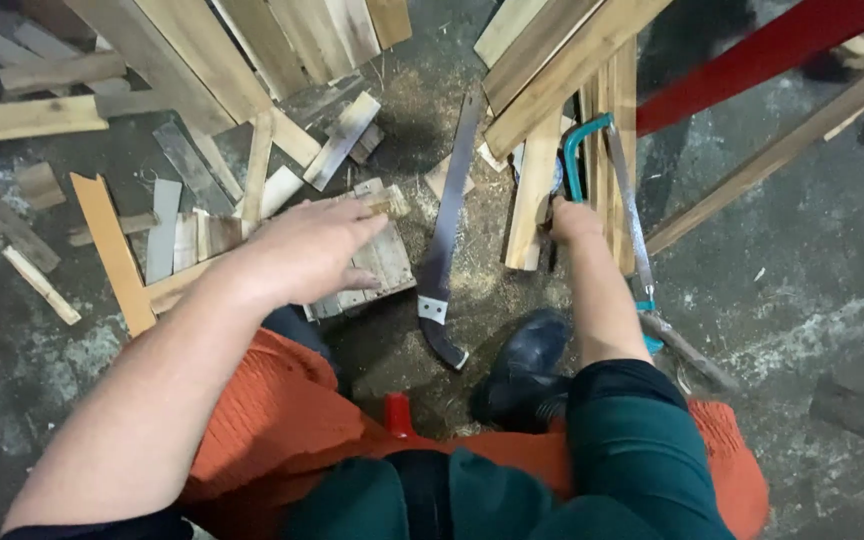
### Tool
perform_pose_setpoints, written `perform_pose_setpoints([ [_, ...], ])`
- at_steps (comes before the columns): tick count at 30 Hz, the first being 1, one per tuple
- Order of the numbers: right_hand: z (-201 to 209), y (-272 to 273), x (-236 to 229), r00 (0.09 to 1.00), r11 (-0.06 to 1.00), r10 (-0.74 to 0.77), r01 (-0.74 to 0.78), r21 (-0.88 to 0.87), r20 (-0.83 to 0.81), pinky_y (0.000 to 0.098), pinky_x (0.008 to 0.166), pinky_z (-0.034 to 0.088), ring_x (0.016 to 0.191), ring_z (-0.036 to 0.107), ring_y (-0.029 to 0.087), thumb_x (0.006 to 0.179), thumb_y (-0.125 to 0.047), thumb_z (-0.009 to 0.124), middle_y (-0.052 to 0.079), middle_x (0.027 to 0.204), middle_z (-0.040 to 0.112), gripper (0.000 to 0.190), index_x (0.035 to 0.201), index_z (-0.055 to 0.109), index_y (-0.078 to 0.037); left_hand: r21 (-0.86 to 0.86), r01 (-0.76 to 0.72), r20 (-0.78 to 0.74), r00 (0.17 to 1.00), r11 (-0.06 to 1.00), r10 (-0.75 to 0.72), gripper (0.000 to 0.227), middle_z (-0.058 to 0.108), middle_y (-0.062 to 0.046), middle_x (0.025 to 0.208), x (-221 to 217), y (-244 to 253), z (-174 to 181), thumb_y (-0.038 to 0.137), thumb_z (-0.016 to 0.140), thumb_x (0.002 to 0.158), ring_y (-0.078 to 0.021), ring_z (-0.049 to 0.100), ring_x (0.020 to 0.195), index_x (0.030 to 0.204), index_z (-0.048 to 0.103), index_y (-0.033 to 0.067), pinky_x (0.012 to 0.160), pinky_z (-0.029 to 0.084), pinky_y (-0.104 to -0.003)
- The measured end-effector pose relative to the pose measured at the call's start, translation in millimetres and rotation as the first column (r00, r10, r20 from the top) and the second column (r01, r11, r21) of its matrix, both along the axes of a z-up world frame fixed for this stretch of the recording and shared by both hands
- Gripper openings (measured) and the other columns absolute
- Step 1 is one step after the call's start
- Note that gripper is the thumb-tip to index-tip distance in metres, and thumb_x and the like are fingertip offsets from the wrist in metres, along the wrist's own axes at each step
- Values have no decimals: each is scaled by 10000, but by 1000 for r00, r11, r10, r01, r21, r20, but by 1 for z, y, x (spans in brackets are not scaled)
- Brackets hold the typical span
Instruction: The person sits on a small stool and uses a hand saw to cut a small piece of wood. They then pick up a sandpaper sheet and sand the edges and surfaces of a wooden plank, flipping it over to smooth multiple sides.
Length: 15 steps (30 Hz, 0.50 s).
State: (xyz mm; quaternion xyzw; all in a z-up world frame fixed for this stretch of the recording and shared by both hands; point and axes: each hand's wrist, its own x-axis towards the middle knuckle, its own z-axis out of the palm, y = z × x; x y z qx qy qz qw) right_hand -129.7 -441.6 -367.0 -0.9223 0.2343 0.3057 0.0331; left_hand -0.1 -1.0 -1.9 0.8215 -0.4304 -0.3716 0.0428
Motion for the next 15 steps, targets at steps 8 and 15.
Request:
perform_pose_setpoints([
  [8,233,-28,68,876,794,-422,232,562,234,546,1014,478,1224,598,484,805,-508,839,326,1284,648,663,1278,708,-63,-54,13,-42,999,998,-15,727,522,-201,1504,8,-1,-17,460,729,912,-420,494,1393,1476,529,47,1162,381,-573],
  [15,232,-95,143,477,745,-643,207,635,599,397,989,544,1143,691,291,987,-663,550,200,1268,677,758,1319,599,16,6,45,42,998,999,-46,803,564,-30,1454,-3,-15,-24,430,772,843,-237,617,1201,1523,463,136,1144,409,-447],
])
